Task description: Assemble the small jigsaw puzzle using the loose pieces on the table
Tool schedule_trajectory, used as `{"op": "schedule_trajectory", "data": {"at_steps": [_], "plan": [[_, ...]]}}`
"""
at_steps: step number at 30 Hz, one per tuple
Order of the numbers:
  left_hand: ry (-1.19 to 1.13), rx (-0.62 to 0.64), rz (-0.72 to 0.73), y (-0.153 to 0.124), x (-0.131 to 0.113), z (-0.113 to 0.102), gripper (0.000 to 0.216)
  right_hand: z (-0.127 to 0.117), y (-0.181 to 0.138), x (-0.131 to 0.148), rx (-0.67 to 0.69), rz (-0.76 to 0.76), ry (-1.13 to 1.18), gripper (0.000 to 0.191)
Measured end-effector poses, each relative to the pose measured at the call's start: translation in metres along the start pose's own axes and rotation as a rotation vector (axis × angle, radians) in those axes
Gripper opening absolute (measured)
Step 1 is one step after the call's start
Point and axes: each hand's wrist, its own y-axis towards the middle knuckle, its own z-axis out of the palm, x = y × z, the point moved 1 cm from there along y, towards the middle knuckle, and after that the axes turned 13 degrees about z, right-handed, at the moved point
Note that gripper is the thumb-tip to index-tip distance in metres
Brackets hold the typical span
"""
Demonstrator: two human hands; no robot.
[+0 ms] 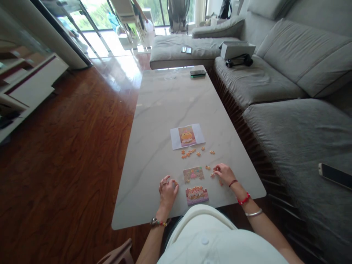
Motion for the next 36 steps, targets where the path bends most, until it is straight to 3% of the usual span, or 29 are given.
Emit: {"op": "schedule_trajectory", "data": {"at_steps": [6, 7, 10, 12, 14, 16, 18, 20, 22, 25, 32, 36], "plan": [[-0.275, -0.049, 0.118, 0.010, -0.007, -0.009, 0.011, -0.015, -0.004, 0.018, -0.042, 0.074, 0.307, 0.022], [-0.334, -0.040, 0.126, 0.012, -0.015, -0.010, 0.012, -0.012, -0.010, 0.027, 0.010, 0.088, 0.404, 0.025], [-0.471, -0.013, 0.222, 0.019, -0.050, -0.012, 0.016, 0.006, -0.029, 0.059, 0.396, 0.056, 0.678, 0.035], [-0.527, 0.034, 0.351, 0.027, -0.072, -0.013, 0.017, 0.015, -0.035, 0.070, 0.482, 0.025, 0.776, 0.032], [-0.496, 0.082, 0.441, 0.036, -0.082, -0.014, 0.022, 0.015, -0.033, 0.065, 0.400, 0.064, 0.798, 0.026], [-0.418, 0.080, 0.456, 0.041, -0.076, -0.016, 0.033, 0.006, -0.025, 0.045, 0.212, 0.137, 0.734, 0.023], [-0.294, 0.004, 0.312, 0.039, -0.055, -0.019, 0.034, -0.007, -0.015, 0.019, 0.052, 0.194, 0.563, 0.021], [-0.144, -0.052, 0.084, 0.031, -0.026, -0.019, 0.034, -0.015, -0.008, -0.003, 0.023, 0.201, 0.372, 0.011], [-0.054, 0.004, -0.106, 0.019, 0.000, -0.014, 0.034, -0.017, -0.004, -0.016, 0.000, 0.140, 0.180, 0.006], [-0.097, 0.101, -0.193, 0.005, 0.021, -0.004, 0.025, -0.014, -0.005, -0.023, -0.041, 0.086, 0.052, 0.006], [-0.277, 0.084, -0.261, 0.006, 0.016, 0.002, 0.007, -0.015, -0.022, -0.018, -0.126, 0.077, 0.175, 0.013], [-0.800, 0.158, -0.310, 0.016, -0.004, 0.003, 0.014, 0.003, -0.030, 0.004, -0.027, -0.026, 0.089, 0.014]]}}
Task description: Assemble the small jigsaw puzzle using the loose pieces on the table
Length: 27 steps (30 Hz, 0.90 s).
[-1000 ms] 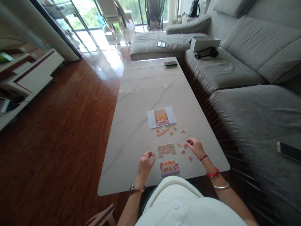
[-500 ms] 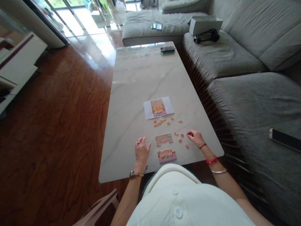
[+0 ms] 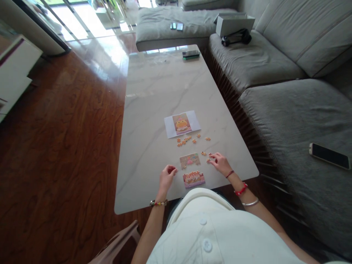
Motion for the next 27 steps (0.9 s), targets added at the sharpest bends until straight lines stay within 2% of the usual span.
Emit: {"op": "schedule_trajectory", "data": {"at_steps": [2, 4, 7, 10, 12, 15, 20, 23, 27], "plan": [[-0.275, 0.049, -0.010, 0.004, -0.014, 0.013, 0.022, 0.013, -0.001, 0.009, 0.020, 0.000, -0.097, 0.010], [-0.426, 0.091, -0.033, 0.009, -0.030, 0.027, 0.027, 0.021, -0.001, 0.013, 0.021, 0.016, -0.164, 0.005], [-0.528, 0.175, -0.065, 0.018, -0.050, 0.049, 0.028, 0.020, -0.002, 0.008, 0.034, 0.011, -0.179, 0.005], [-0.552, 0.226, -0.072, 0.026, -0.061, 0.069, 0.024, 0.005, -0.003, -0.004, 0.014, 0.007, -0.129, 0.007], [-0.495, 0.265, -0.058, 0.031, -0.064, 0.084, 0.019, -0.006, -0.004, -0.013, -0.023, 0.011, -0.078, 0.008], [-0.276, 0.307, 0.009, 0.039, -0.068, 0.108, 0.012, -0.016, -0.005, -0.022, -0.061, 0.037, -0.059, 0.009], [0.123, 0.348, 0.221, 0.046, -0.071, 0.138, 0.006, -0.012, -0.007, -0.021, -0.027, 0.024, -0.127, 0.007], [0.273, 0.326, 0.311, 0.045, -0.070, 0.138, 0.009, -0.009, -0.012, -0.018, -0.054, 0.018, -0.127, 0.010], [0.474, 0.218, 0.472, 0.048, -0.072, 0.121, 0.021, -0.007, -0.025, -0.017, -0.122, 0.063, -0.090, 0.018]]}}
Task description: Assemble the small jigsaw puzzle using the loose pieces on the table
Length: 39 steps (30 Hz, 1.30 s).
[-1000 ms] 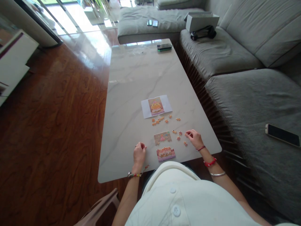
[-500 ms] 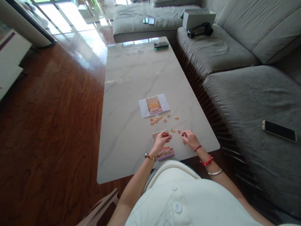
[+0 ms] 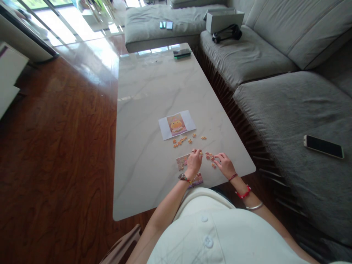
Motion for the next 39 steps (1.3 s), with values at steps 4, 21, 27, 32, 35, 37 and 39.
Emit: {"op": "schedule_trajectory", "data": {"at_steps": [4, 21, 27, 32, 35, 37, 39], "plan": [[0.145, 0.146, 0.159, 0.017, 0.008, -0.014, 0.019, 0.009, -0.014, -0.001, 0.081, 0.034, -0.062, 0.011], [0.205, -0.122, 0.016, 0.000, 0.036, -0.065, 0.023, 0.029, 0.092, 0.068, 0.093, -0.046, 0.055, 0.009], [0.098, -0.189, -0.143, -0.101, 0.059, -0.075, 0.021, 0.002, 0.061, 0.025, -0.030, -0.020, 0.102, 0.017], [0.038, -0.173, -0.262, -0.142, 0.072, -0.060, 0.019, 0.007, 0.024, 0.010, 0.034, -0.054, -0.003, 0.020], [0.011, -0.187, -0.238, -0.141, 0.068, -0.053, 0.018, 0.020, 0.019, 0.015, -0.027, -0.004, -0.061, 0.010], [0.013, -0.210, -0.205, -0.136, 0.062, -0.052, 0.018, 0.024, 0.018, 0.016, -0.054, 0.016, -0.061, 0.008], [0.031, -0.216, -0.171, -0.132, 0.056, -0.051, 0.018, 0.024, 0.016, 0.014, -0.039, 0.009, -0.032, 0.007]]}}
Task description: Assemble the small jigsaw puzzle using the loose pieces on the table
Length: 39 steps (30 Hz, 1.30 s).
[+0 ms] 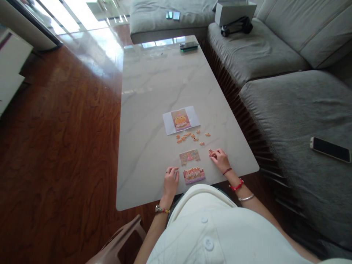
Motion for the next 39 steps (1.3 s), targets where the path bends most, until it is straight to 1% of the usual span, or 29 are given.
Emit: {"op": "schedule_trajectory", "data": {"at_steps": [4, 7, 9, 10, 12, 14, 17, 19, 21, 23, 25, 27, 30, 34, 39], "plan": [[0.028, 0.056, 0.063, 0.002, -0.009, 0.006, 0.018, -0.010, -0.002, -0.012, 0.091, -0.071, 0.086, 0.010], [0.031, 0.098, 0.086, 0.001, -0.010, 0.012, 0.019, -0.018, 0.004, -0.018, 0.036, -0.045, 0.137, 0.011], [0.034, 0.109, 0.084, 0.000, -0.009, 0.014, 0.019, -0.019, 0.013, -0.018, -0.010, -0.031, 0.128, 0.017], [0.034, 0.111, 0.084, 0.000, -0.008, 0.015, 0.019, -0.019, 0.018, -0.016, -0.012, -0.042, 0.107, 0.021], [0.030, 0.110, 0.086, 0.000, -0.006, 0.014, 0.019, -0.014, 0.027, -0.010, 0.027, -0.087, 0.046, 0.026], [0.030, 0.110, 0.083, 0.000, -0.004, 0.013, 0.019, -0.009, 0.034, -0.004, 0.075, -0.114, -0.009, 0.023], [0.038, 0.104, 0.067, -0.002, 0.000, 0.011, 0.019, -0.004, 0.039, -0.001, 0.101, -0.097, -0.033, 0.012], [0.037, 0.094, 0.062, -0.003, 0.002, 0.010, 0.019, -0.006, 0.038, -0.005, 0.100, -0.085, 0.004, 0.013], [0.030, 0.088, 0.064, -0.004, 0.003, 0.009, 0.019, -0.012, 0.034, -0.014, 0.076, -0.069, 0.075, 0.021], [0.023, 0.087, 0.068, -0.004, 0.004, 0.009, 0.019, -0.021, 0.029, -0.025, 0.019, -0.023, 0.135, 0.028], [0.022, 0.086, 0.068, -0.003, 0.003, 0.010, 0.019, -0.029, 0.021, -0.034, -0.022, 0.031, 0.155, 0.028], [0.026, 0.087, 0.068, -0.002, 0.003, 0.010, 0.019, -0.032, 0.014, -0.038, 0.005, 0.031, 0.153, 0.026], [0.031, 0.104, 0.076, 0.000, 0.002, 0.011, 0.020, -0.026, 0.004, -0.034, 0.081, -0.011, 0.142, 0.021], [0.031, 0.117, 0.080, -0.001, 0.001, 0.012, 0.020, -0.015, -0.002, -0.030, 0.071, 0.022, 0.117, 0.010], [0.027, 0.111, 0.058, -0.003, 0.000, 0.012, 0.019, -0.016, -0.006, -0.034, 0.090, -0.001, 0.083, 0.012]]}}
